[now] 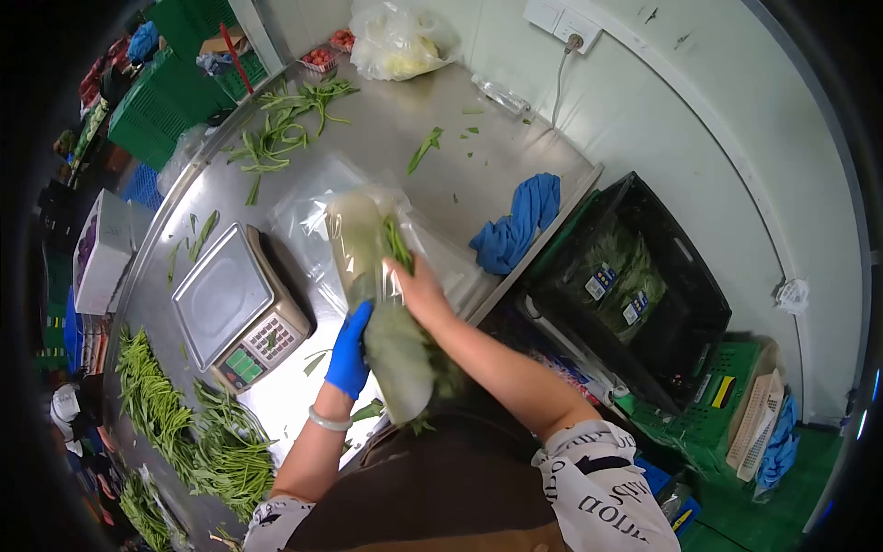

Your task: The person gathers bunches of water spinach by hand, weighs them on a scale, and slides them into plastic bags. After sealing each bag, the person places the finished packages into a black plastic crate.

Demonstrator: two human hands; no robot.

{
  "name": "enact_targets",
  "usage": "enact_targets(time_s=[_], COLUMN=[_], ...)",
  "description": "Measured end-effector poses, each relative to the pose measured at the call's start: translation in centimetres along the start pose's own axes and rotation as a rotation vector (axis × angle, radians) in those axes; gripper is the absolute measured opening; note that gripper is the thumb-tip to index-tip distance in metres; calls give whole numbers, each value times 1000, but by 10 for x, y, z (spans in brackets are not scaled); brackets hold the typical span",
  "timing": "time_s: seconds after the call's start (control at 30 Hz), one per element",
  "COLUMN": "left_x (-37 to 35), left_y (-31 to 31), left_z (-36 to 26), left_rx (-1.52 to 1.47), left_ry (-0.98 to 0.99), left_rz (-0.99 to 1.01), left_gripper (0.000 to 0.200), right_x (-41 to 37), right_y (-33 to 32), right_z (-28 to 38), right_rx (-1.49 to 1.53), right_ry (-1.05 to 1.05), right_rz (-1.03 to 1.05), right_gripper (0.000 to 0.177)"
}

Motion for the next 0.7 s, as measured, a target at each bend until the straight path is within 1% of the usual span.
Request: enact_targets(time_s=[0.03, 0.07, 0.1, 0.13, 0.17, 0.2, 0.27, 0.3, 0.33, 0.4, 0.43, 0.53, 0.57, 0.6, 0.67, 0.7], left_x=[-3, -9, -14, -17, -24, -29, -33, -38, -38, -35, -35, -44, -47, -54, -64, -89], left_y=[-9, -15, -32, -45, -59, -64, -75, -72, -72, -75, -67, -47, -47, -47, -68, -64], left_z=[6, 2, 10, 21, 25, 34, 47, 45, 52, 66, 66, 63, 71, 77, 121, 113], left_rx=[-87, -110, -139, -167, -124, -187, -314, -275, -301, -350, -344, -372, -386, -376, -333, -241], left_ry=[-26, -5, -41, -77, -30, -52, -92, -88, -111, -151, -130, -82, -83, -93, -163, -160], left_rz=[67, 117, 134, 152, 58, 108, 209, 157, 138, 99, 134, 119, 147, 120, 62, 0], left_gripper=[56, 54, 51, 49, 54, 55, 59, 65, 59, 47, 50, 50, 51, 50, 47, 43], right_x=[-31, -44, -74, -89, -101, -116, -132, -125, -123, -113, -109, -103, -109, -121, -150, -163], right_y=[13, 23, 24, 21, 20, 18, 0, -16, -24, -30, -33, -27, -23, -20, -16, -17], right_z=[24, 24, 52, 12, 21, 29, 20, 10, 21, 15, 25, 41, 31, 30, 38, 31], right_rx=[194, 114, 130, 264, 324, 386, 774, 275, -48, -150, -188, -334, -447, -433, -410, -435], right_ry=[-25, -88, -185, -39, 15, 77, 88, -129, -341, -414, -538, -620, -672, -694, -674, -712], right_rz=[44, 237, 299, 392, 413, 429, 607, 479, 334, 98, -34, -134, -100, -44, 138, 211], right_gripper=[59, 63, 66, 66, 61, 57, 49, 43, 36, 20, 19, 20, 18, 16, 16, 16])
Point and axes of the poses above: each hand's wrist, its own x-axis towards the middle knuckle, its own y-axis out of the palm, z = x × y, the point moved 9 cm from there along x, towards the middle knuckle, and after that the axes turned 11 degrees about x, right-handed, at the moved point
